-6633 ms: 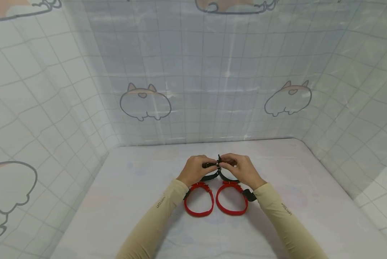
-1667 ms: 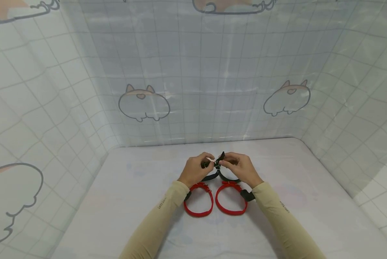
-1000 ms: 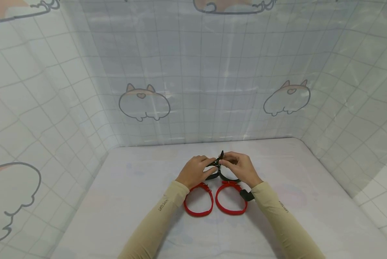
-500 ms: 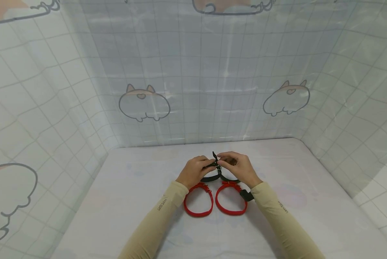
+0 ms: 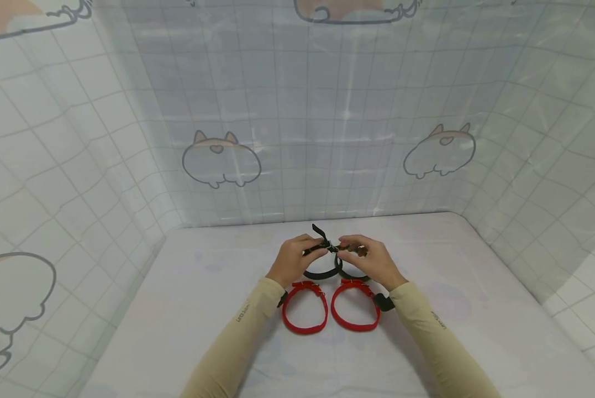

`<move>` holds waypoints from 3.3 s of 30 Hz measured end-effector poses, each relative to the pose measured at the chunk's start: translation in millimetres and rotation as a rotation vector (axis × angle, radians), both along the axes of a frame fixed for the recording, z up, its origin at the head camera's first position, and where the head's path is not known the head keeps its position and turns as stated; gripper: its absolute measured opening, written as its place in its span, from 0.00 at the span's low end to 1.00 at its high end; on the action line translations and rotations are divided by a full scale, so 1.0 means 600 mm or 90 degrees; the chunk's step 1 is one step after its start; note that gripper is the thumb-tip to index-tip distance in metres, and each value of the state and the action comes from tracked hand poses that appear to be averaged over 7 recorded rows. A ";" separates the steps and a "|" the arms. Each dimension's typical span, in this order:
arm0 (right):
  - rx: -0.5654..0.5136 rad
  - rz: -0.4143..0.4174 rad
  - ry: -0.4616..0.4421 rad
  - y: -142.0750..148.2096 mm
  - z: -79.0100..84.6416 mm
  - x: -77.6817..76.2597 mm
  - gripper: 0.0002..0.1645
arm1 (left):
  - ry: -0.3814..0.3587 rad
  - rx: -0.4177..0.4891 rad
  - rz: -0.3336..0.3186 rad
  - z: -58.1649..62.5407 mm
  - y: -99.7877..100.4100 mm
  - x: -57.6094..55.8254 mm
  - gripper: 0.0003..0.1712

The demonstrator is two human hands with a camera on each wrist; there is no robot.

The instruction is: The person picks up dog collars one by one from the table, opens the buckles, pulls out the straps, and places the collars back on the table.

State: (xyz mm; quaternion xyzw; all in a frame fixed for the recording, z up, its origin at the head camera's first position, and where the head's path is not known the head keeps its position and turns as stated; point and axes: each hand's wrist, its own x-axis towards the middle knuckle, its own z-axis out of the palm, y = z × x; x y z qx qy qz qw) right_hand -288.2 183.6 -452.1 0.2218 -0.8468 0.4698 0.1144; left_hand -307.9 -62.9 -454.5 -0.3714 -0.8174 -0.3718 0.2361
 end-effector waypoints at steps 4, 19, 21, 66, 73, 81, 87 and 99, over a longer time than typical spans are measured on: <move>0.031 0.000 -0.041 -0.002 -0.005 -0.001 0.23 | -0.027 0.032 -0.010 0.005 0.000 0.003 0.17; -0.041 0.026 -0.079 -0.012 -0.001 0.000 0.18 | -0.063 0.047 -0.002 0.005 0.002 0.002 0.14; -0.066 0.036 -0.102 -0.012 0.001 0.001 0.17 | -0.065 0.048 -0.002 0.006 0.002 0.003 0.14; -0.050 0.104 -0.128 0.005 0.003 -0.002 0.17 | -0.077 0.076 -0.026 0.000 0.001 0.001 0.11; -0.038 0.073 -0.113 0.000 0.002 0.002 0.20 | -0.081 0.094 -0.030 0.002 -0.001 0.003 0.10; -0.073 0.038 -0.095 -0.010 0.003 0.004 0.16 | -0.085 0.101 -0.044 0.006 0.005 0.004 0.09; -0.116 0.068 -0.121 -0.008 0.003 0.004 0.16 | -0.090 0.107 -0.049 0.006 0.005 0.004 0.10; -0.120 0.111 -0.137 0.005 -0.008 -0.002 0.19 | -0.075 0.120 -0.029 0.003 -0.009 0.001 0.17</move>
